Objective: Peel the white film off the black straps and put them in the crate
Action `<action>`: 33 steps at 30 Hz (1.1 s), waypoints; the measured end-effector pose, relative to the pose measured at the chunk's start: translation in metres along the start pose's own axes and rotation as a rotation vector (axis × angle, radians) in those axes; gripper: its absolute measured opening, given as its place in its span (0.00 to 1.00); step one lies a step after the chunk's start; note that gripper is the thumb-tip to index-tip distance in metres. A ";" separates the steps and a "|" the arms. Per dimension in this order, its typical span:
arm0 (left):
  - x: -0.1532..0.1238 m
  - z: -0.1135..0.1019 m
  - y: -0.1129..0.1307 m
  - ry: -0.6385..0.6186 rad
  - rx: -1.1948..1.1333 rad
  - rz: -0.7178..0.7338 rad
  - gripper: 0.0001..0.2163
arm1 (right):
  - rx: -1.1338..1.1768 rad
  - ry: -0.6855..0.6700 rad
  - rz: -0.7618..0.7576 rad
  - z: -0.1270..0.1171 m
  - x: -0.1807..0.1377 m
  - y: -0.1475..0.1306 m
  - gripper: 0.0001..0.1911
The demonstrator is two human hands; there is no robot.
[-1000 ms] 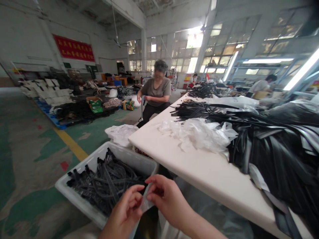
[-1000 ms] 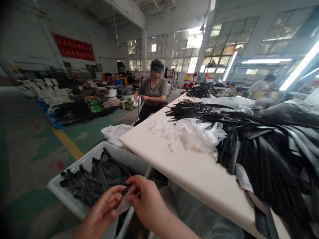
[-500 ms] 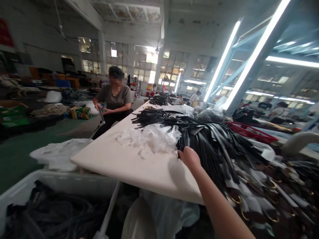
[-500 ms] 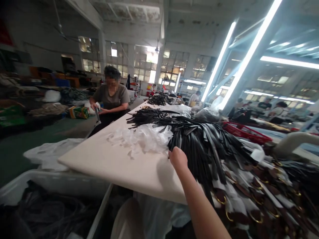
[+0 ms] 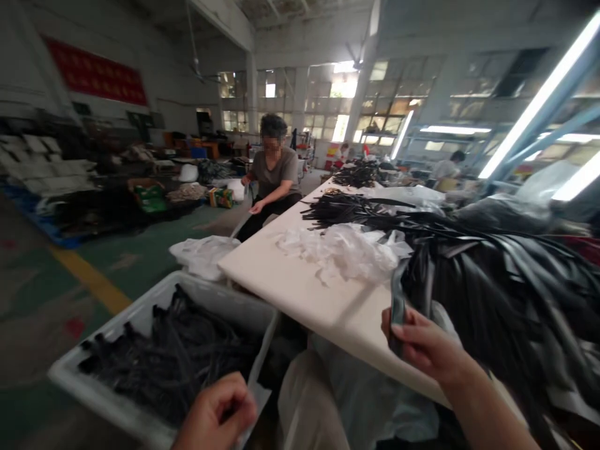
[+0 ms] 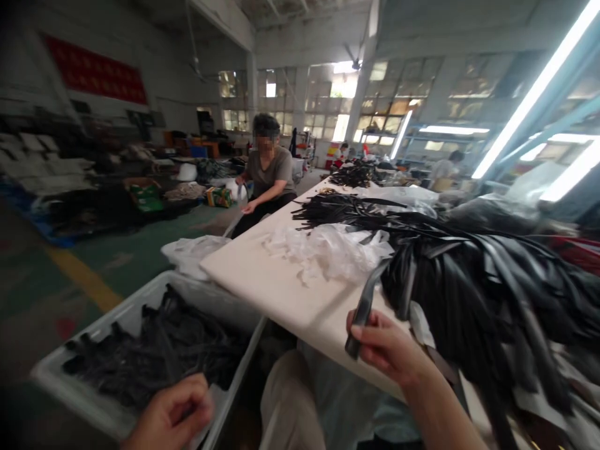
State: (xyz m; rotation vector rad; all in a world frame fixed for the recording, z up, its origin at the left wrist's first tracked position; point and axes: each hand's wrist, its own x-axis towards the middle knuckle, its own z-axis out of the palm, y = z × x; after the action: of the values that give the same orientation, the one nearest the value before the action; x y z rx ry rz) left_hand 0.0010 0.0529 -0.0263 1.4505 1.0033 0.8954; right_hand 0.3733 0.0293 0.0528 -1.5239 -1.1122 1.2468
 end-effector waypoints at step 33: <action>-0.029 0.018 0.032 -0.235 0.040 -0.173 0.05 | 0.053 -0.474 -0.216 0.161 -0.033 0.021 0.16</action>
State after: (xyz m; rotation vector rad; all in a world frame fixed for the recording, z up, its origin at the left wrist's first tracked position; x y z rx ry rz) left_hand 0.0108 0.0183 0.0037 1.4401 0.9570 0.5682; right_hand 0.2130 0.0042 0.0178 -1.0567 -1.4879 1.5110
